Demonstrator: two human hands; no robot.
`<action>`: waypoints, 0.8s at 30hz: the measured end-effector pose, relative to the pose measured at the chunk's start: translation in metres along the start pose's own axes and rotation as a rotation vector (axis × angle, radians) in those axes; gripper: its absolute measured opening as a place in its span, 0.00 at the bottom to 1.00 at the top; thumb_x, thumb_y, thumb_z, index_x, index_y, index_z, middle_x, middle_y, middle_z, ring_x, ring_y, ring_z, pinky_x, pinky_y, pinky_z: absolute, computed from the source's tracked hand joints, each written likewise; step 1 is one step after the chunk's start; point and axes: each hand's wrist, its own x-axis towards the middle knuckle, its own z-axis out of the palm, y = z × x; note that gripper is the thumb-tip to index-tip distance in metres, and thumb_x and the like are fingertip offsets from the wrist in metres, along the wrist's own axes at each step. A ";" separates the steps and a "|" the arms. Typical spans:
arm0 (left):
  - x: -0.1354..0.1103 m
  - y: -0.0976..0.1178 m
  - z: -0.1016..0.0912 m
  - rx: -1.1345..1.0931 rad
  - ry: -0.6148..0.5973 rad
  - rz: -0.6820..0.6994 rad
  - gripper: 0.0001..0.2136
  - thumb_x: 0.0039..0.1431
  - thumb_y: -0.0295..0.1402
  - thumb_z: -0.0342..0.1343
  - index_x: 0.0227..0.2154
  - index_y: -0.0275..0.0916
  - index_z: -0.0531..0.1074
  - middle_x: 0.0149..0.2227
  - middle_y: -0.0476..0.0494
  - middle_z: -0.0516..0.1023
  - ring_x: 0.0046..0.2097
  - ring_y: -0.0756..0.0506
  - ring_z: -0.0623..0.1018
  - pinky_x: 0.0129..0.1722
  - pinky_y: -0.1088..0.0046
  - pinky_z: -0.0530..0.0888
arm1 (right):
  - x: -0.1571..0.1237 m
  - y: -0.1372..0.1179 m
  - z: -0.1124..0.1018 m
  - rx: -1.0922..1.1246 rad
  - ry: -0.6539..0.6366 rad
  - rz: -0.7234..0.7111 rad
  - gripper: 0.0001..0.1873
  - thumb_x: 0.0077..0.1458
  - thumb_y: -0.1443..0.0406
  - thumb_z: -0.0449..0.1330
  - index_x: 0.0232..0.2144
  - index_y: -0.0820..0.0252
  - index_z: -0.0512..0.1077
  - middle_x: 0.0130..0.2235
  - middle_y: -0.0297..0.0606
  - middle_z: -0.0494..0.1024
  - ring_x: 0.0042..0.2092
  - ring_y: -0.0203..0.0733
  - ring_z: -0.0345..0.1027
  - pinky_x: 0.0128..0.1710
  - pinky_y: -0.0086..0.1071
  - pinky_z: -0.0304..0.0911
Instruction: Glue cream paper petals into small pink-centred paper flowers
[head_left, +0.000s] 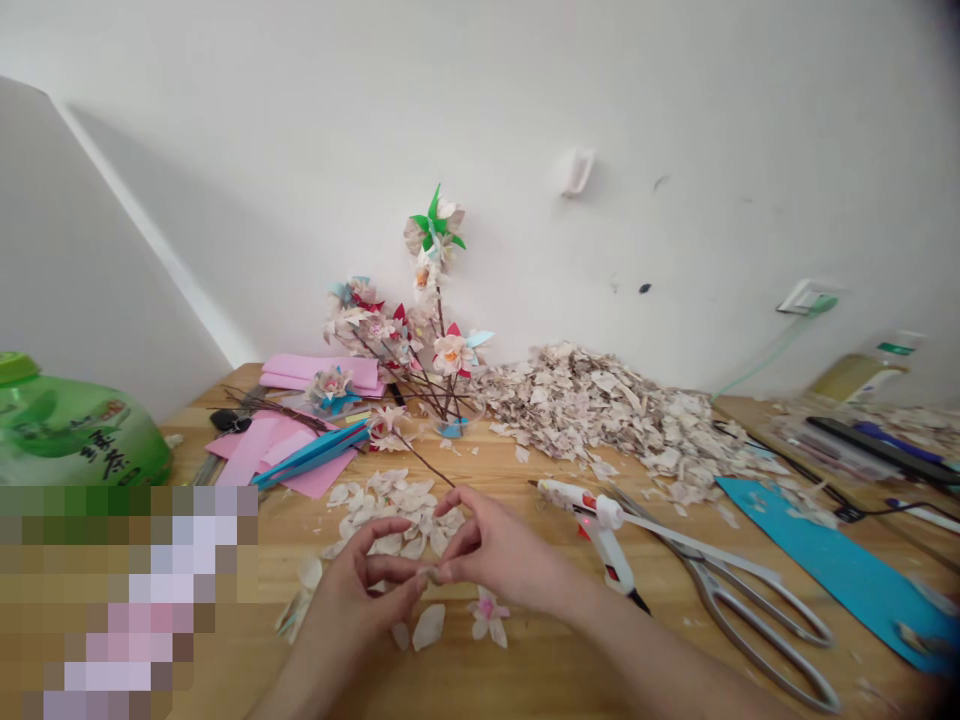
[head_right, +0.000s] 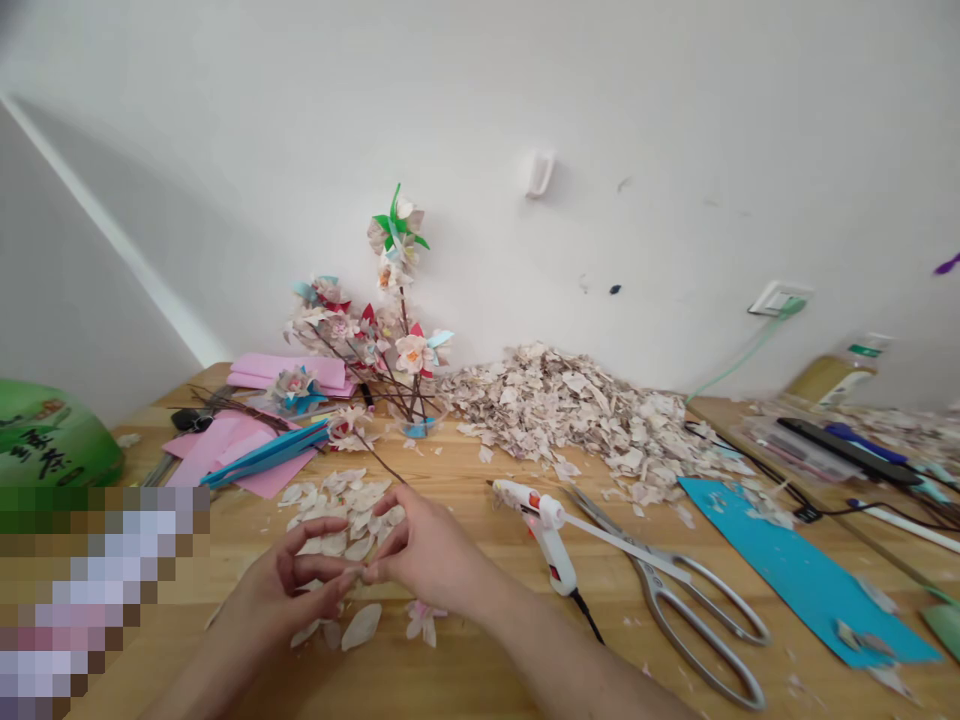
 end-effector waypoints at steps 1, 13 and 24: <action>0.000 0.001 0.000 0.000 0.002 -0.005 0.28 0.35 0.38 0.66 0.40 0.37 0.61 0.21 0.46 0.80 0.18 0.52 0.71 0.20 0.77 0.66 | 0.000 0.000 0.000 -0.014 0.002 0.002 0.22 0.38 0.72 0.62 0.37 0.53 0.61 0.22 0.23 0.72 0.18 0.31 0.58 0.12 0.22 0.55; -0.002 0.010 0.001 -0.019 0.004 -0.066 0.31 0.34 0.37 0.67 0.43 0.35 0.63 0.24 0.42 0.82 0.20 0.50 0.74 0.22 0.76 0.70 | -0.006 -0.006 -0.001 -0.143 0.012 -0.045 0.25 0.41 0.74 0.57 0.44 0.54 0.64 0.27 0.28 0.76 0.21 0.32 0.64 0.20 0.25 0.59; -0.003 0.011 0.004 -0.153 0.103 -0.131 0.33 0.30 0.35 0.69 0.43 0.35 0.64 0.22 0.46 0.80 0.22 0.50 0.74 0.19 0.78 0.71 | -0.016 -0.004 -0.010 -0.116 0.083 -0.036 0.23 0.44 0.74 0.56 0.44 0.56 0.65 0.28 0.33 0.77 0.30 0.39 0.72 0.24 0.28 0.65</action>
